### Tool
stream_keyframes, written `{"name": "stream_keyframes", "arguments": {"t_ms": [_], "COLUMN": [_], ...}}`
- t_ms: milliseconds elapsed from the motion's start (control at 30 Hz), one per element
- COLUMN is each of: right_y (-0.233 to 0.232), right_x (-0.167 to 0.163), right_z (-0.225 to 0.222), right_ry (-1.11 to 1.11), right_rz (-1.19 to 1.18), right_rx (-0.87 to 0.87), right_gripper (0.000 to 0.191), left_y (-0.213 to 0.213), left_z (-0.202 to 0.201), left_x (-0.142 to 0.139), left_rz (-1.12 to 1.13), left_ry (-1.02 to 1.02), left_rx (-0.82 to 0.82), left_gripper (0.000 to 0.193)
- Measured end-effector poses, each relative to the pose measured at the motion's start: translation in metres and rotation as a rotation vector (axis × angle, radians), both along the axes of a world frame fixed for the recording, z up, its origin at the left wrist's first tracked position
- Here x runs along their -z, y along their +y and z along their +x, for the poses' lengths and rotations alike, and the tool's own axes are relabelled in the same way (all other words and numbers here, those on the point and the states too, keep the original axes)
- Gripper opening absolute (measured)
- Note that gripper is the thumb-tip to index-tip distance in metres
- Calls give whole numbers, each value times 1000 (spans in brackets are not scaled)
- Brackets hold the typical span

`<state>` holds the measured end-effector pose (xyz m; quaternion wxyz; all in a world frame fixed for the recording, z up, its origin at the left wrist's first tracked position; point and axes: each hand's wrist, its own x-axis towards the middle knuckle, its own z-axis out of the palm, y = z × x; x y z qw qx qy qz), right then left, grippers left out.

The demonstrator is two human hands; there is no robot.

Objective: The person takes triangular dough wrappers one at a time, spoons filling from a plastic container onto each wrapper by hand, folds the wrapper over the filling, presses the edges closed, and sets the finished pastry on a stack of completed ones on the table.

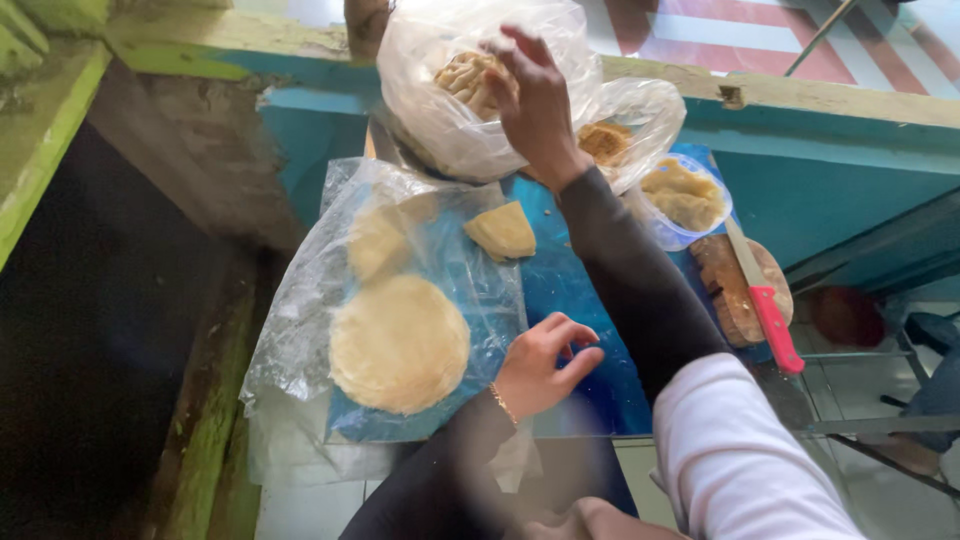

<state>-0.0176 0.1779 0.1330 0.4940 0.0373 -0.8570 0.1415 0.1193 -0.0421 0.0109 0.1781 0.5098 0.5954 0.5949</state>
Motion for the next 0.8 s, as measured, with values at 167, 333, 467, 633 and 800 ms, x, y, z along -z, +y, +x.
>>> {"name": "stream_keyframes", "arguments": {"t_ms": [167, 333, 467, 633, 800], "right_y": [-35, -24, -30, -26, -13], "right_x": [50, 77, 100, 114, 118], "right_z": [63, 86, 98, 100, 95], "right_ry": [-540, -655, -385, -479, -470], "right_rz": [97, 108, 92, 45, -85], "right_rx": [20, 79, 72, 65, 15], "right_gripper": [13, 43, 37, 21, 12], "left_y": [4, 7, 7, 7, 7], "left_z": [2, -3, -5, -8, -8], "left_x": [13, 17, 15, 15, 15], "left_rz": [-23, -7, -33, -43, -35], "left_ry": [309, 333, 337, 350, 354], "left_rx": [37, 44, 36, 66, 64], "left_gripper": [16, 12, 11, 10, 9]}}
